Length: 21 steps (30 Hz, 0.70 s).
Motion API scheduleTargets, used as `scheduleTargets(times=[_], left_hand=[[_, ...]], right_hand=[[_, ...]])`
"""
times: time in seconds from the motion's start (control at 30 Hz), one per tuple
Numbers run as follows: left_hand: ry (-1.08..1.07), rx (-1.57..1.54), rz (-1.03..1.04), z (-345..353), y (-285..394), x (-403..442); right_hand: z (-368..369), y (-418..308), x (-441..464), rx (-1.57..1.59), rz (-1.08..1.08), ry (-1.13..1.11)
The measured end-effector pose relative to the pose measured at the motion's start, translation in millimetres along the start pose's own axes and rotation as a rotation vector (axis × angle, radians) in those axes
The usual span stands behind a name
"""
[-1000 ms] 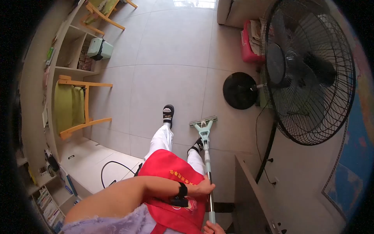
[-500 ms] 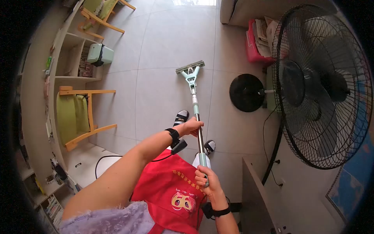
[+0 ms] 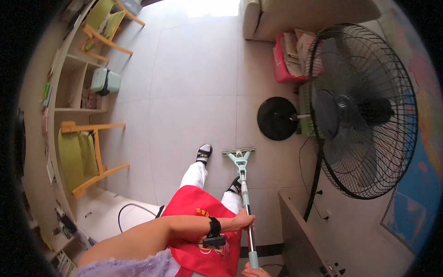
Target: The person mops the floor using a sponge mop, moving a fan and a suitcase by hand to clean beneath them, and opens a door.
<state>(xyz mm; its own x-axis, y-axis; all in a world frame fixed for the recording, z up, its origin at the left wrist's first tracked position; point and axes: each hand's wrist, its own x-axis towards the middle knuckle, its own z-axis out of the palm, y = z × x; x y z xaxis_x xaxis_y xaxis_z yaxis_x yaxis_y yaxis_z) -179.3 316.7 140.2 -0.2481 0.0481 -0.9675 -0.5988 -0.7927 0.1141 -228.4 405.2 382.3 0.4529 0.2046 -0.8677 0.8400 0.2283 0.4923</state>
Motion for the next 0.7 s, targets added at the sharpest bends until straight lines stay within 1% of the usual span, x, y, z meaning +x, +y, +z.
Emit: scheduleTargets(times=[0.07, 0.1, 0.13, 0.17, 0.2, 0.23, 0.27, 0.3, 0.33, 0.37, 0.4, 0.43, 0.47, 0.5, 0.57, 0.6, 0.63, 0.67, 0.7], left_hand=[[-0.029, 0.059, 0.095, -8.7, 26.7, -7.7], [-0.017, 0.131, 0.14, -13.3, 34.0, 8.7], [-0.026, 0.159, 0.169, -19.0, 43.6, 26.5], [-0.059, 0.157, 0.223, -26.3, 67.5, 35.2], [0.084, 0.205, 0.373, -28.3, 93.8, 41.0], [0.047, 0.166, 0.381, -34.8, 120.6, 59.4], [-0.009, 0.037, 0.368, -38.1, 149.4, 80.5], [-0.001, -0.02, 0.434, -41.7, 179.6, 101.3], [-0.05, -0.001, 0.46, -50.4, 215.2, 117.3], [-0.121, -0.038, 0.511, -56.5, 252.5, 122.0], [-0.205, -0.025, 0.442, -64.9, 290.3, 125.5], [-0.185, -0.003, 0.434, -69.3, 321.7, 131.5], [-0.166, 0.016, 0.427, -72.2, 348.8, 139.3], [-0.215, 0.053, 0.445, -79.1, 373.2, 146.6], [-0.275, 0.169, 0.504, -89.0, 409.0, 166.8], [-0.285, 0.244, 0.552, -92.8, 423.0, 180.4], [-0.346, 0.332, 0.627, -97.8, 434.3, 188.6], [-0.257, 0.396, 0.626, -94.7, 442.6, 191.4], [-0.166, 0.456, 0.622, -87.8, 449.4, 187.9]], right_hand=[[-2.8, -7.8, 0.0, 0.049, -0.032, -0.292], [8.8, -16.1, -0.7, 0.019, -0.09, -0.305], [11.9, -27.2, 8.2, 0.036, -0.102, -0.404], [12.8, -44.0, 26.7, 0.052, -0.113, -0.506], [15.9, -60.6, 44.4, 0.069, -0.121, -0.608], [28.0, -81.9, 54.8, 0.098, -0.151, -0.664], [45.4, -107.8, 62.5, 0.128, -0.182, -0.719], [64.4, -134.8, 72.1, 0.127, -0.223, -0.759], [85.6, -164.0, 80.9, 0.129, -0.264, -0.8], [112.4, -192.3, 88.3, 0.096, -0.371, -0.77], [131.3, -227.8, 107.6, -0.006, -0.434, -0.958], [156.3, -259.1, 119.4, -0.008, -0.486, -0.986], [180.5, -290.5, 118.6, 0.043, -0.374, -1.101], [202.5, -320.1, 121.5, 0.089, -0.312, -1.199], [237.0, -380.1, 131.5, 0.128, -0.159, -1.322], [249.0, -404.5, 137.7, 0.152, -0.145, -1.396], [261.0, -416.8, 130.1, 0.198, -0.259, -1.32], [268.8, -428.7, 131.3, 0.242, -0.305, -1.231], [272.0, -428.8, 130.2, 0.274, -0.273, -1.245]])
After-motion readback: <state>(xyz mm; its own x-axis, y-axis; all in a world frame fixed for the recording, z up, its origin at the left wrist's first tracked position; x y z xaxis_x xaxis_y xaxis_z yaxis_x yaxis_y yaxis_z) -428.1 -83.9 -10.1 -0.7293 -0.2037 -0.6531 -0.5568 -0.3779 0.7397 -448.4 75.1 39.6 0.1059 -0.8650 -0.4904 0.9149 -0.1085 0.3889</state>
